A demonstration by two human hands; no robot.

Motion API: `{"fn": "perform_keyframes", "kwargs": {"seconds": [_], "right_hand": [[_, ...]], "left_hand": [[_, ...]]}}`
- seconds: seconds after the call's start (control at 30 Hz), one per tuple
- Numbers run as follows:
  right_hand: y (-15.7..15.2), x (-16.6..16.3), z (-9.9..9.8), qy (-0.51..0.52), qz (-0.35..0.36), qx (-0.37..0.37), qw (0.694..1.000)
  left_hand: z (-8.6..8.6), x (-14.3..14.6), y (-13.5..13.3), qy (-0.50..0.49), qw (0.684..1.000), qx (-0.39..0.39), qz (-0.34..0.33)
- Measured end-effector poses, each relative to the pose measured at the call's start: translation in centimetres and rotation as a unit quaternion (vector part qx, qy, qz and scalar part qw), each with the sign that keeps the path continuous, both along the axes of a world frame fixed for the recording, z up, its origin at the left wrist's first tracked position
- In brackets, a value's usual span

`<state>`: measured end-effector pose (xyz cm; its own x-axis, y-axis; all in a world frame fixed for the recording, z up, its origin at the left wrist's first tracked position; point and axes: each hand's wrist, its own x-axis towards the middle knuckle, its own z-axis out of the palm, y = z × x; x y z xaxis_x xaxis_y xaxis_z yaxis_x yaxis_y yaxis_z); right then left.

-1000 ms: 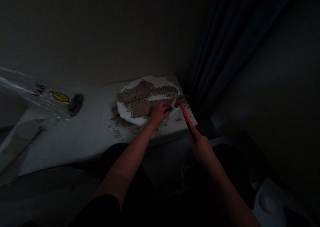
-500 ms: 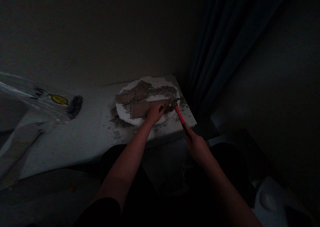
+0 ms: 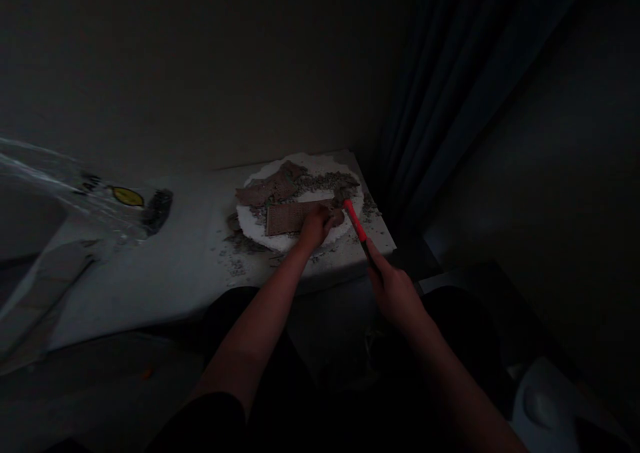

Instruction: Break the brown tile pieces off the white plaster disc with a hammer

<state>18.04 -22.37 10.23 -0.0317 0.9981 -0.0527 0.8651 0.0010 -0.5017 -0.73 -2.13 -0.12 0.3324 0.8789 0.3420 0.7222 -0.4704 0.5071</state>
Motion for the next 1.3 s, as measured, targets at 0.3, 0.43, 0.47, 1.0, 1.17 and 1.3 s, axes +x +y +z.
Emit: {"fn": "perform_keyframes", "kwargs": {"seconds": [0.3, 0.43, 0.47, 1.0, 1.17, 1.3], "right_hand": [[-0.1, -0.6, -0.5, -0.034, 0.010, -0.010, 0.999], [0.3, -0.7, -0.8, -0.085, 0.017, -0.040, 0.995], [0.3, -0.8, -0.8, -0.091, 0.019, -0.051, 0.994], [0.4, -1.1, -1.4, -0.112, 0.014, -0.047, 0.993], [0.4, -1.4, -1.8, -0.115, 0.025, -0.066, 0.991], [0.5, -0.8, -2.0, -0.091, 0.008, -0.060, 0.994]], "left_hand": [[0.5, -0.9, 0.2, -0.010, 0.999, -0.023, -0.022], [0.8, -1.1, -0.1, -0.010, 0.999, -0.030, -0.018], [0.9, -1.2, -0.1, -0.002, 0.999, -0.034, -0.015], [3.1, -1.8, -3.0, 0.220, 0.975, -0.037, 0.019], [3.5, -2.7, -4.3, 0.211, 0.977, -0.042, -0.005], [4.3, -4.3, -5.6, 0.121, 0.991, -0.002, -0.060]]}}
